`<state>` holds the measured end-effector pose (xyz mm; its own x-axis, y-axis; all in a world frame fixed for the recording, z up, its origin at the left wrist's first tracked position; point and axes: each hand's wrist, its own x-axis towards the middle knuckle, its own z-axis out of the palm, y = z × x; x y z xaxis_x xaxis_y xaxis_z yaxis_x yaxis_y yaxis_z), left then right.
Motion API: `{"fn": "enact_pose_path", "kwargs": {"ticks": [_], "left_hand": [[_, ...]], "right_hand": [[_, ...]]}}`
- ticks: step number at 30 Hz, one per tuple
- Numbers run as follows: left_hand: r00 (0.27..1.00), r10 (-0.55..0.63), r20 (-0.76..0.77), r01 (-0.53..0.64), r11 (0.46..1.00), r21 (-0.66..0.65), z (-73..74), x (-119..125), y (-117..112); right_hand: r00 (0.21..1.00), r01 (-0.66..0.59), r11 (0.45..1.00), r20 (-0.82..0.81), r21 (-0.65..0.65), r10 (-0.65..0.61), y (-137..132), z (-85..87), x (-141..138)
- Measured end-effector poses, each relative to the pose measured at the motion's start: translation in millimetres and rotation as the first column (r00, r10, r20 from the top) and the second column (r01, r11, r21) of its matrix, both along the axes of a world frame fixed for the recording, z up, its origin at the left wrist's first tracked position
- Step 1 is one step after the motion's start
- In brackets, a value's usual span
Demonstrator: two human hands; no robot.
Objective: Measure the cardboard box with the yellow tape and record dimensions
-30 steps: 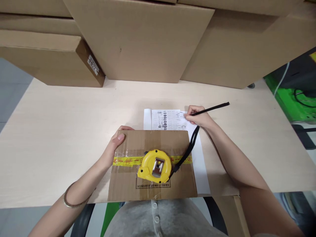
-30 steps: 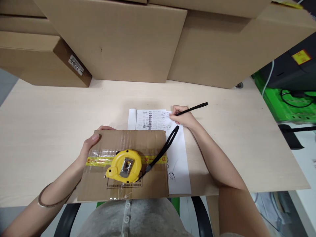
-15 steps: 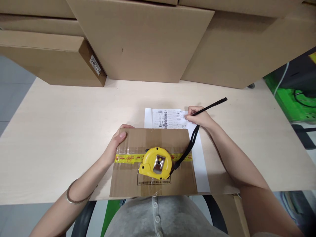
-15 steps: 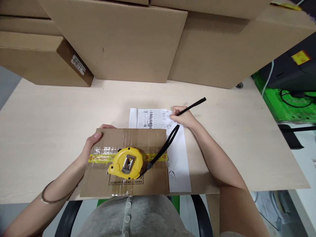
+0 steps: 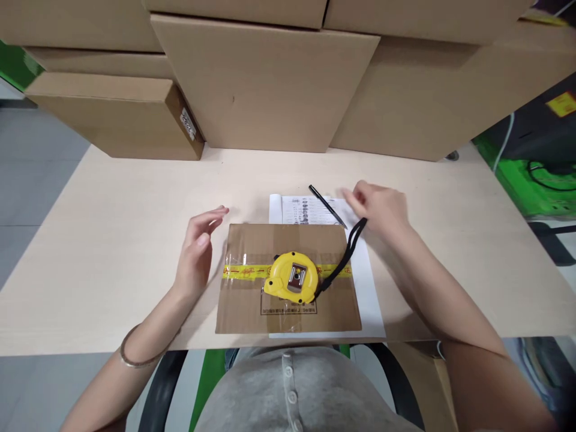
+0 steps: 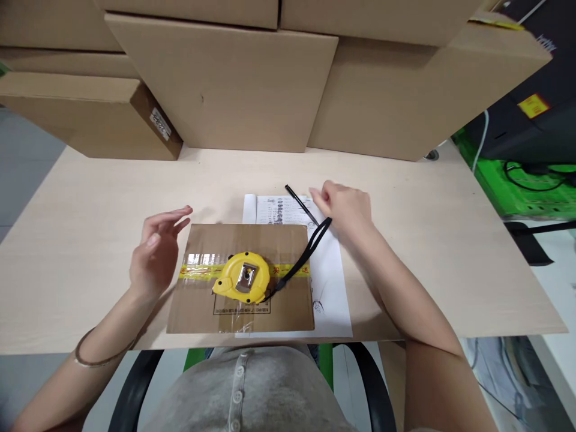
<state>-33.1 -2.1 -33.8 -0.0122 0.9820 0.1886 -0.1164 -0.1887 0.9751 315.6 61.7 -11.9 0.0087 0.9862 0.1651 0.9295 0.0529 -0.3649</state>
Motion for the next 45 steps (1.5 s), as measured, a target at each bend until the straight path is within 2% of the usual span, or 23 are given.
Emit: {"fn": "enact_pose_path", "kwargs": {"ticks": [2, 3, 4, 6, 8, 10, 12, 15, 17, 20, 22, 24, 29, 32, 34, 37, 41, 45], "left_hand": [[0.993, -0.093, -0.079, 0.096, 0.994, 0.044, 2.5, -7, -9], [0.983, -0.138, -0.122, 0.143, 0.989, 0.035, 2.3, -9, -14], [0.971, -0.178, -0.159, 0.182, 0.983, 0.011, 1.1, -11, -18], [0.951, -0.231, -0.206, 0.227, 0.973, -0.044, -4.0, -12, -24], [0.941, -0.259, -0.216, 0.247, 0.966, -0.081, -10.0, -12, -26], [0.938, -0.277, -0.210, 0.261, 0.960, -0.097, -14.1, -11, -26], [0.936, -0.287, -0.206, 0.273, 0.958, -0.093, -15.3, -10, -26], [0.937, -0.289, -0.193, 0.275, 0.957, -0.096, -14.1, -8, -26], [0.945, -0.279, -0.171, 0.262, 0.958, -0.117, -13.5, -7, -26], [0.953, -0.270, -0.141, 0.250, 0.958, -0.143, -15.2, -6, -26], [0.957, -0.269, -0.110, 0.253, 0.958, -0.137, -17.3, -6, -26], [0.963, -0.263, -0.049, 0.254, 0.956, -0.144, -18.8, -4, -27], [0.958, -0.243, 0.152, 0.275, 0.929, -0.249, -16.7, 1, -29], [0.955, -0.262, 0.139, 0.288, 0.932, -0.221, -14.7, -1, -29], [0.956, -0.293, 0.019, 0.292, 0.940, -0.176, -13.6, -5, -28], [0.931, -0.329, -0.159, 0.310, 0.941, -0.135, -12.8, -11, -25], [0.911, -0.357, -0.205, 0.342, 0.934, -0.105, -15.6, -16, -21], [0.901, -0.374, -0.220, 0.362, 0.927, -0.096, -24.8, -20, -17]], "right_hand": [[0.994, -0.036, 0.984, -0.092, 0.177, 0.053, -19, 28.0, -11], [0.978, -0.108, 0.957, -0.147, 0.267, 0.152, -31, 40.0, -19], [0.949, -0.218, 0.928, -0.157, 0.303, 0.274, -42, 49.3, -28], [0.860, -0.451, 0.838, -0.104, 0.307, 0.500, -63, 58.9, -49], [0.774, -0.604, 0.758, -0.046, 0.244, 0.632, -79, 57.7, -68], [0.749, -0.644, 0.738, -0.033, 0.203, 0.662, -91, 51.2, -80], [0.752, -0.632, 0.752, -0.087, 0.186, 0.653, -99, 44.2, -84], [0.732, -0.605, 0.787, -0.304, 0.123, 0.610, -105, 37.0, -82], [0.663, -0.608, 0.778, -0.437, 0.158, 0.607, -103, 35.0, -82], [0.507, -0.631, 0.695, -0.495, 0.345, 0.706, -90, 37.4, -89], [0.468, -0.655, 0.656, -0.481, 0.374, 0.741, -79, 42.2, -100], [0.467, -0.716, 0.625, -0.453, 0.311, 0.759, -69, 47.1, -113], [0.416, -0.865, 0.486, -0.360, 0.127, 0.835, -58, 49.8, -146], [0.455, -0.881, 0.472, -0.232, 0.022, 0.860, -56, 49.3, -154], [0.466, -0.881, 0.474, -0.183, -0.001, 0.866, -55, 48.9, -151], [0.462, -0.876, 0.480, -0.210, 0.046, 0.862, -55, 46.1, -129], [0.505, -0.825, 0.556, -0.305, 0.105, 0.807, -62, 42.6, -70], [0.591, -0.762, 0.648, -0.390, 0.017, 0.706, -82, 45.2, -2]]}}
